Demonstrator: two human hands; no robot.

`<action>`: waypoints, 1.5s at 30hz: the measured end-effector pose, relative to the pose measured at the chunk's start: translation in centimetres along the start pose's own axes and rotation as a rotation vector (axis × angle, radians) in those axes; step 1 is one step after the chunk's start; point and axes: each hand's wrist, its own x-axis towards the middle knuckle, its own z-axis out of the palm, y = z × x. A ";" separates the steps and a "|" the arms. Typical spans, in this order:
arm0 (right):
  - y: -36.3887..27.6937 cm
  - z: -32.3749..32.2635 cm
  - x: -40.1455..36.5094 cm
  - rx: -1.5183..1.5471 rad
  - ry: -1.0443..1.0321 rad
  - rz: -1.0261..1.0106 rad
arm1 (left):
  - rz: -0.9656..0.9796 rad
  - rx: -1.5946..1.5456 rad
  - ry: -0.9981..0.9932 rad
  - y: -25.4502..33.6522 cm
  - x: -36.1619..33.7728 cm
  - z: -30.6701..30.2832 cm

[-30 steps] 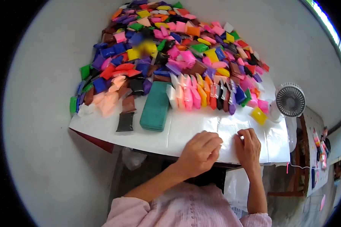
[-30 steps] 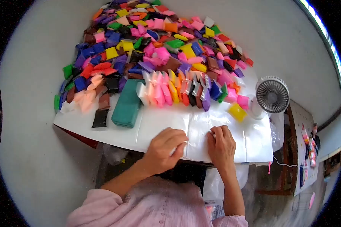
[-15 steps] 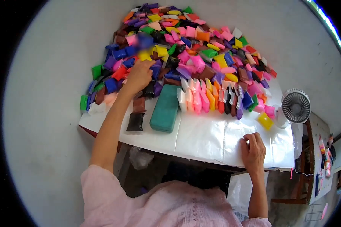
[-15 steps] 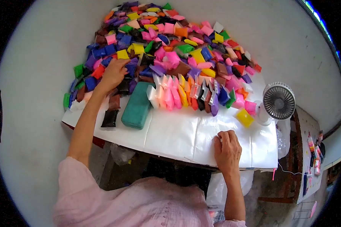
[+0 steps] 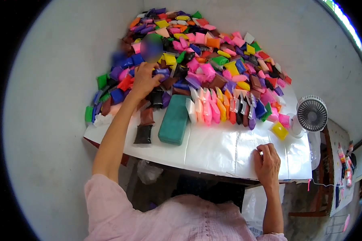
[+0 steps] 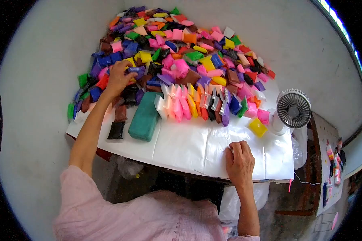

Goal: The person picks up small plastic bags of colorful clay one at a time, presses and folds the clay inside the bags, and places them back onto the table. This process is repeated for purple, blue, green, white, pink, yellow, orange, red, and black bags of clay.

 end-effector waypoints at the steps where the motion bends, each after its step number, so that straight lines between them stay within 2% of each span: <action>1: 0.0 0.0 0.0 -0.003 0.003 -0.007 | -0.137 -0.167 0.033 0.5 0.3 -0.5; 2: 0.1 0.1 0.0 -0.007 0.006 -0.012 | -0.275 -0.334 0.064 1.1 0.6 -1.0; 5: 0.0 0.0 0.0 0.009 0.023 -0.028 | -0.310 -0.818 0.165 5.4 0.2 -2.8; 6: 0.1 -0.1 0.0 0.016 0.031 -0.032 | -0.411 -0.985 0.119 7.5 -0.2 -3.5; 9: -0.6 -1.1 0.4 0.172 0.083 0.025 | -0.574 -1.221 -0.032 13.8 -2.3 -4.9; 10: -0.6 -1.1 0.6 0.247 0.140 0.048 | -0.550 -1.246 -0.084 15.3 -3.3 -4.6; 13: -1.6 -1.7 1.1 0.608 0.100 0.222 | -0.462 -1.391 -0.235 20.2 -6.2 -3.3; 15: -3.0 -2.1 1.7 0.785 0.083 0.294 | -0.473 -1.526 -0.348 22.8 -7.8 -1.7; 21: -3.1 -1.0 1.7 0.913 0.060 0.258 | -0.407 -1.501 -0.482 26.6 -10.3 1.9; 26: -2.5 -0.6 0.9 1.047 0.098 0.357 | -0.421 -1.564 -0.530 27.0 -11.0 2.7; 28: -2.0 -0.2 0.5 1.004 0.108 0.347 | -0.477 -1.630 -0.543 27.1 -11.2 3.0; 32: -1.2 0.9 0.1 0.903 0.150 0.264 | -0.445 -1.549 -0.504 27.0 -11.7 3.3; 35: -2.2 0.0 0.4 0.882 0.085 0.307 | -0.428 -1.495 -0.461 27.0 -11.9 3.3; 38: -1.8 -1.1 0.3 0.900 -0.115 0.370 | -0.360 -1.434 -0.443 26.8 -12.4 3.5; 41: -1.7 -0.9 0.1 0.813 -0.073 0.227 | -0.257 -1.331 -0.401 26.3 -12.6 3.8; 45: -2.7 -0.6 0.4 0.594 0.185 0.031 | -0.199 -1.264 -0.335 26.5 -12.3 3.4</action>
